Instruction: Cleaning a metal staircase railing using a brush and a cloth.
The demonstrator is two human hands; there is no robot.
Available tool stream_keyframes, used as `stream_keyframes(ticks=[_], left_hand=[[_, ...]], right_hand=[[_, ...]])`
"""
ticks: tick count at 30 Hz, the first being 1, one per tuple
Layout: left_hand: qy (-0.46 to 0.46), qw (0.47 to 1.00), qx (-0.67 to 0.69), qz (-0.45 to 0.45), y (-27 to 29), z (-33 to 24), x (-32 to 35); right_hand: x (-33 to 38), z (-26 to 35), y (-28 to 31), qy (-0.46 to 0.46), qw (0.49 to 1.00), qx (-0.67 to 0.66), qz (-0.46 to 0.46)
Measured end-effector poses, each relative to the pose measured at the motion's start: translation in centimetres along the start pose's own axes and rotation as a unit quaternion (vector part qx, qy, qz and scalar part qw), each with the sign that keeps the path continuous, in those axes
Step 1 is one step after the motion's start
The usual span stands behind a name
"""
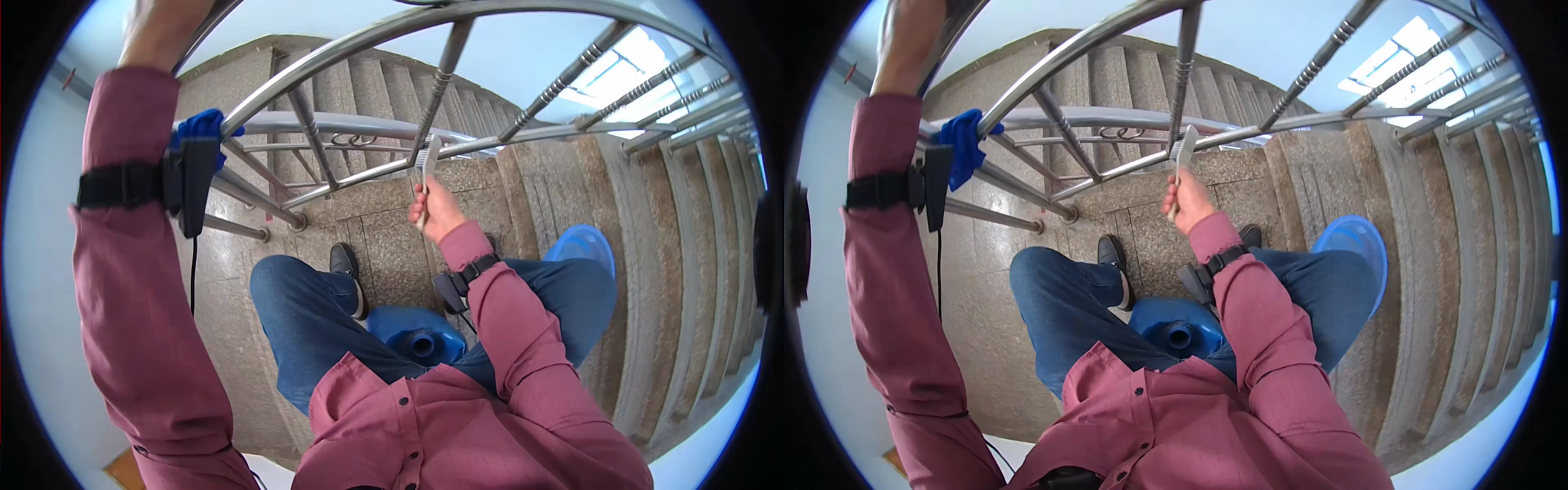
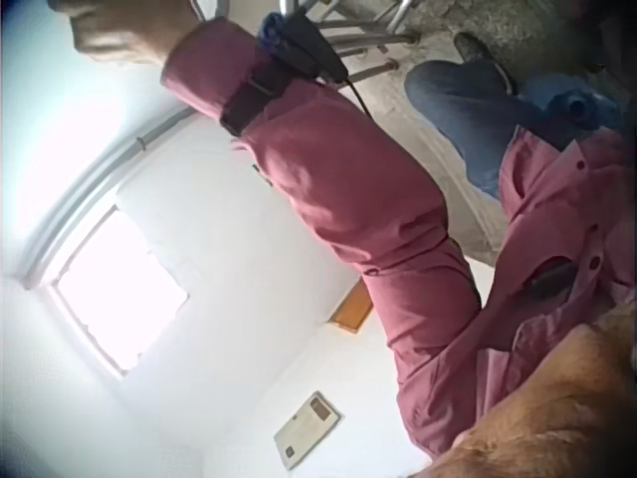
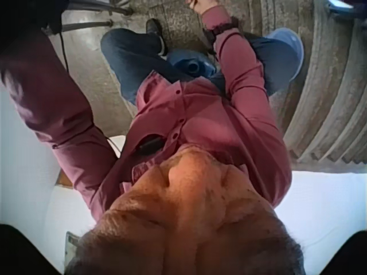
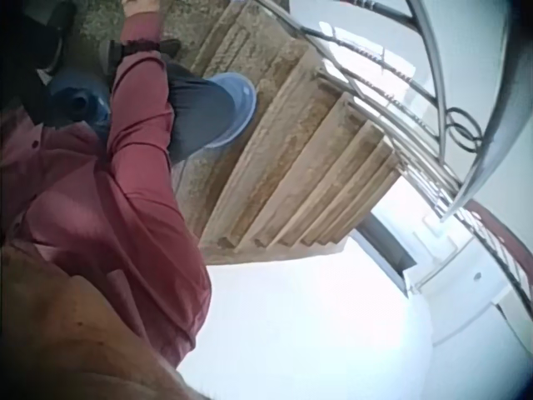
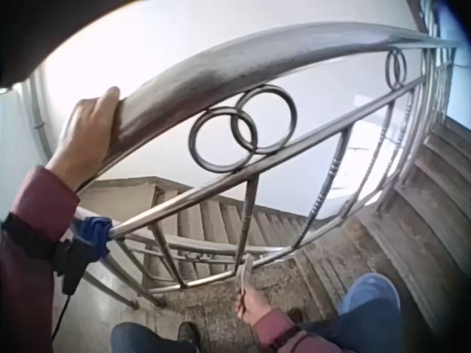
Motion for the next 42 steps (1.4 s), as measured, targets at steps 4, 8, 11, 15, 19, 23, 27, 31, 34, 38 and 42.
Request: stream_keyframes(ticks=[4, 8, 11, 15, 19, 23, 27, 31, 34, 38, 42], left_hand=[[0.012, 0.998, -0.026, 0.048, -3.0, 4.6, 2.2], [0.062, 0.994, -0.015, 0.094, -5.3, 6.0, 2.8], [0.077, 0.991, -0.013, 0.111, -5.0, 6.0, 2.9], [0.068, 0.99, -0.035, 0.115, -3.7, 5.9, 2.0], [0.159, 0.975, -0.001, 0.153, -1.9, 4.4, 1.2], [0.22, 0.96, 0.067, 0.159, -3.3, 2.6, 1.3], [0.345, 0.906, 0.138, 0.201, -3.1, 2.8, 1.5], [0.342, 0.91, 0.143, 0.186, -2.4, 2.8, 1.0], [0.34, 0.912, 0.123, 0.192, -0.5, 3.4, 0.2], [0.356, 0.899, 0.154, 0.205, -2.3, 2.4, 1.1], [0.351, 0.901, 0.16, 0.198, -3.0, 2.0, 1.4]], right_hand=[[0.0, -3.6, -2.9, -0.007, 0.996, -0.085, 0.022], [0.0, -4.9, -3.7, 0.019, 0.996, -0.084, 0.005], [-0.9, -4.2, -3.9, 0.025, 0.996, -0.089, 0.001], [-3.5, -1.0, -2.9, 0.029, 0.994, -0.099, 0.029], [-3.2, -0.9, -3.7, 0.018, 0.995, -0.091, 0.039], [-0.9, -3.8, -3.9, 0.039, 0.994, -0.096, 0.02], [0.9, -5.7, -5.2, 0.019, 0.997, -0.074, -0.012], [-1.6, -3.7, -4.2, 0.007, 0.995, -0.095, 0.026], [-3.2, -2.2, -4.0, 0.004, 0.994, -0.096, 0.059], [-3.6, -1.2, -1.8, 0.024, 0.997, -0.06, 0.049], [-1.8, -4.6, -2.3, 0.03, 0.998, -0.038, 0.045]])
Point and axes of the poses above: each hand's wrist, its own x-axis away from the middle knuckle, its own y-axis out of the back of the hand, z = x × y, the point moved 3 cm from there along -x, towards the middle knuckle, and after that the axes turned 12 degrees about -x, right-handed, at the moved point
